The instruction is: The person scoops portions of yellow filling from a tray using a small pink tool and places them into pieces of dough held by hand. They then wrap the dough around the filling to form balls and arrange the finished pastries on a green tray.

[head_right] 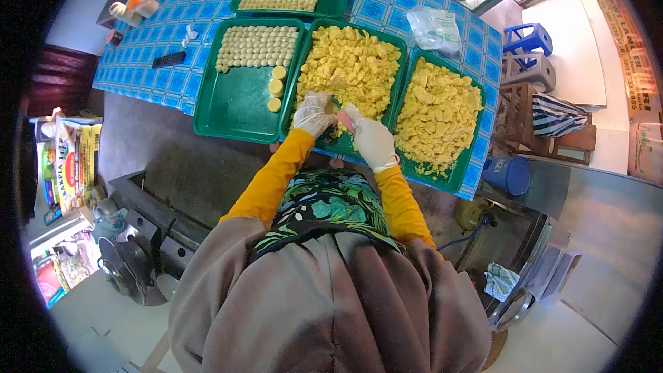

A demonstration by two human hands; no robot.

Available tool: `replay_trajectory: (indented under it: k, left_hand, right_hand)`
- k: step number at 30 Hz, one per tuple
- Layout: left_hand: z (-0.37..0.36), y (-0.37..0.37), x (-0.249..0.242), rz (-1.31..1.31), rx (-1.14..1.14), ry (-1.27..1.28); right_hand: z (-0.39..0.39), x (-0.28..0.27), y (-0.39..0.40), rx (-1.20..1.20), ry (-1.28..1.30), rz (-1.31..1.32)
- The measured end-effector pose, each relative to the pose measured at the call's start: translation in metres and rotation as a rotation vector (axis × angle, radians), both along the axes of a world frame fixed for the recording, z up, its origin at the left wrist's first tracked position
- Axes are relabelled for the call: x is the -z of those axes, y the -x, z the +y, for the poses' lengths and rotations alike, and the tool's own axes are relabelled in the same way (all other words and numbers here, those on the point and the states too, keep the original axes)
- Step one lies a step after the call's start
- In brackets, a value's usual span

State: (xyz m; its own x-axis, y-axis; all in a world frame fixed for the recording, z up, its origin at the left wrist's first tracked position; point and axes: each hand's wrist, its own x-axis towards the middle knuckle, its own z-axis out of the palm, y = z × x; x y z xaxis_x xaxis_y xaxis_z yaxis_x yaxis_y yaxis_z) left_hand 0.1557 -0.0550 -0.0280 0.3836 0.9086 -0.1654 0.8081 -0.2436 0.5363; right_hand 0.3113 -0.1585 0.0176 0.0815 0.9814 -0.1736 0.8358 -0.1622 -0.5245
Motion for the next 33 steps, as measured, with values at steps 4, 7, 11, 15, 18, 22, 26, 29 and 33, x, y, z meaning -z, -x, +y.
replay_trajectory:
  k: [4, 7, 11, 15, 18, 22, 26, 29, 33]
  left_hand:
    - [0.003, 0.012, 0.014, -0.164, -0.247, 0.273]
    - [-0.010, 0.009, 0.036, -0.442, -0.407, 0.218]
    - [-0.018, 0.009, 0.033, -0.640, -0.369, 0.221]
    - [-0.017, 0.013, 0.063, -0.704, -0.346, 0.285]
    - [-0.021, 0.014, 0.044, -0.829, -0.338, 0.300]
    - [-0.015, 0.014, 0.014, -0.462, -0.242, 0.195]
    - [-0.007, 0.008, -0.010, -0.085, -0.037, 0.189]
    - [-0.003, 0.012, -0.013, 0.093, 0.084, 0.146]
    - [-0.012, 0.022, 0.001, -0.136, -0.007, 0.010]
  right_hand:
    - [0.022, 0.021, 0.019, -0.033, -0.074, 0.022]
    - [0.033, 0.024, 0.043, -0.024, 0.007, -0.040]
    - [0.031, 0.030, 0.048, -0.081, 0.026, -0.132]
    - [0.019, 0.026, 0.044, -0.099, 0.014, -0.100]
    - [0.010, 0.027, 0.031, -0.120, 0.096, -0.126]
    - [-0.004, 0.030, 0.008, -0.168, 0.050, -0.160]
    - [-0.015, 0.022, 0.012, -0.133, -0.154, -0.297]
    - [-0.010, 0.001, 0.026, -0.076, -0.379, -0.508]
    - [0.014, 0.017, 0.025, -0.015, -0.308, -0.212]
